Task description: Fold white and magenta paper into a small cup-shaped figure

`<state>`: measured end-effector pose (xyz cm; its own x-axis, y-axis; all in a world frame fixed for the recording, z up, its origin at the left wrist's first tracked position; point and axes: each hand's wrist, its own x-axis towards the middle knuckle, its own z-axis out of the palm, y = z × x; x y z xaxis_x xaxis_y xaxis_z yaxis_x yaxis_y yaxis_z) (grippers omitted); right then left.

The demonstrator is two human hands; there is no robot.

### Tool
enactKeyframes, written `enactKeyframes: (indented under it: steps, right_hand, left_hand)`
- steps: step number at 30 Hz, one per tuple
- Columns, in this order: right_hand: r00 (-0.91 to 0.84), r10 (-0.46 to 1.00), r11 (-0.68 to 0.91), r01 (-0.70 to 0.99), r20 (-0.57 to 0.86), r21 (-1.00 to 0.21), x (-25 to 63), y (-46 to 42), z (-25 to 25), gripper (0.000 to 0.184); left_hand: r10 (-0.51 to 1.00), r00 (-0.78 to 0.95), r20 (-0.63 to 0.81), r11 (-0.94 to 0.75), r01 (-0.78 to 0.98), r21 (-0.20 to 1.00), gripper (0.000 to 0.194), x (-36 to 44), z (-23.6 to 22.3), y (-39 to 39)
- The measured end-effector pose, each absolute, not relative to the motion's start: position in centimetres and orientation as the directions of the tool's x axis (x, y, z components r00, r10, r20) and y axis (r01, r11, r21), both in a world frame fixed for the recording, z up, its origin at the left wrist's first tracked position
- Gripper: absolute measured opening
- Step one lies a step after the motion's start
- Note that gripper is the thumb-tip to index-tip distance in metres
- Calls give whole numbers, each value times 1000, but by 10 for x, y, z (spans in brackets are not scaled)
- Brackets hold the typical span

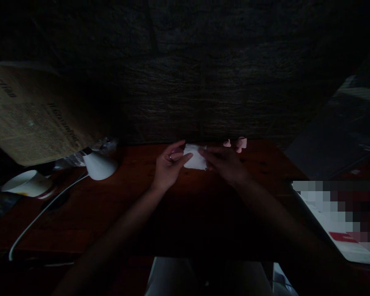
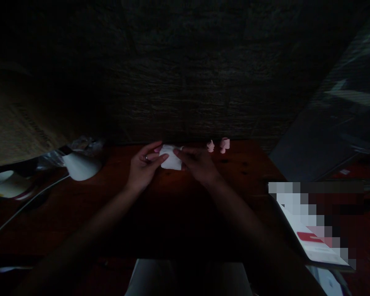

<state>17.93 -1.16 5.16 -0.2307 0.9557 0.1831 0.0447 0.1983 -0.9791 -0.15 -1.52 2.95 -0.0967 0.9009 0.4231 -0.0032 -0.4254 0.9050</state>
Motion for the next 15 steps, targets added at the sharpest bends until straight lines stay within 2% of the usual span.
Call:
enactKeyframes:
  steps: [4,10,15]
  right_hand:
    - [-251,951,194,29,181,-981,181,-9,50,47]
    - [-271,953,160,79,133,-984,181,-11,52,46]
    - [-218,962,183,73,164,-980,180,-9,47,48]
  left_hand:
    - [919,-87,384,-389,-62,919,53,-2,30,-15]
    - [983,-63,173,-184,-331,925,43,-4,32,-11]
    - [978,-65,198,-208,-328,921,43,-3,31,-11]
